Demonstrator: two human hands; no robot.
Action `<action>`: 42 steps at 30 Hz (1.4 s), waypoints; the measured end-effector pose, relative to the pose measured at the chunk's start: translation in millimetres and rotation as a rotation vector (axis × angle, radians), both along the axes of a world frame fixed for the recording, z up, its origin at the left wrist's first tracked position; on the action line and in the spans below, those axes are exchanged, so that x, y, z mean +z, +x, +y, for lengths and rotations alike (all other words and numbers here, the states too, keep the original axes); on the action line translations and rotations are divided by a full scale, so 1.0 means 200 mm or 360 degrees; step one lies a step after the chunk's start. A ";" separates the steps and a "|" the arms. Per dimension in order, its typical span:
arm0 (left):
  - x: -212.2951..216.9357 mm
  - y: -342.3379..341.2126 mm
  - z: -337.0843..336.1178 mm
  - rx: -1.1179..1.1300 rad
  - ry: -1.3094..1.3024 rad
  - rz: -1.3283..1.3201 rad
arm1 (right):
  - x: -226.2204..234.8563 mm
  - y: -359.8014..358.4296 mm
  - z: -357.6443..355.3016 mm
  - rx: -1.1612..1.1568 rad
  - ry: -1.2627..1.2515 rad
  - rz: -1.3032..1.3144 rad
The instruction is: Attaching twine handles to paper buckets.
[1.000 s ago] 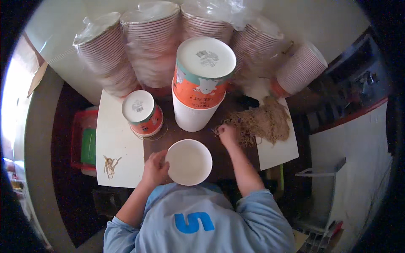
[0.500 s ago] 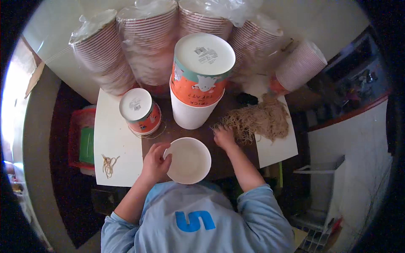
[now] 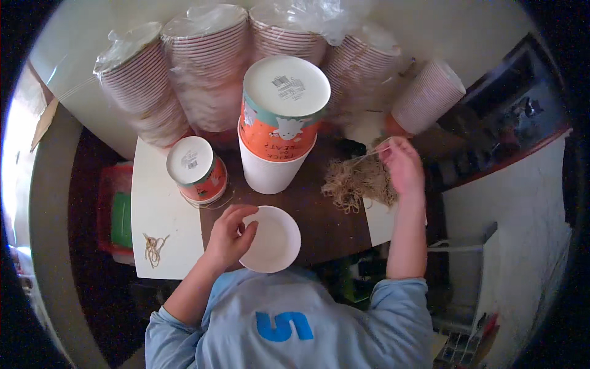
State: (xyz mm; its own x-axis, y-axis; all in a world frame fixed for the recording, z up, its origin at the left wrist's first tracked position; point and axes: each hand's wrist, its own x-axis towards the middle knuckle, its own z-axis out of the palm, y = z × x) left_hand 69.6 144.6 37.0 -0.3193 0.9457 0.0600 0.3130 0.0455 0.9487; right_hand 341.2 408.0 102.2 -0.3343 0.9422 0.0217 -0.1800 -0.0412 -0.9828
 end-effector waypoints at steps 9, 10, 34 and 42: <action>0.11 0.01 0.05 -0.0177 0.0015 -0.0043 | 0.54 0.00 -0.21 0.0343 0.0232 0.0145; 0.13 0.02 0.07 -0.0189 -0.0038 -0.0104 | 0.53 -0.03 -0.26 0.0472 0.0088 0.0134; 0.07 -0.06 -0.18 -0.0502 -0.0613 -0.1454 | 0.11 -0.04 -0.51 0.1106 -0.0032 -0.0806; 0.11 0.01 -0.12 -0.0434 -0.0342 -0.1404 | 0.01 -0.31 -0.76 0.1006 0.0955 -0.0969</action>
State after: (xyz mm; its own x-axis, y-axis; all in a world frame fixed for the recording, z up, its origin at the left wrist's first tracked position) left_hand 72.5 119.7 58.2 0.0674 0.9572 -0.2816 -0.4875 0.2779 0.8277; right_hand 278.8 255.4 104.2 -0.8704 0.4841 0.0896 0.2335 0.5662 -0.7905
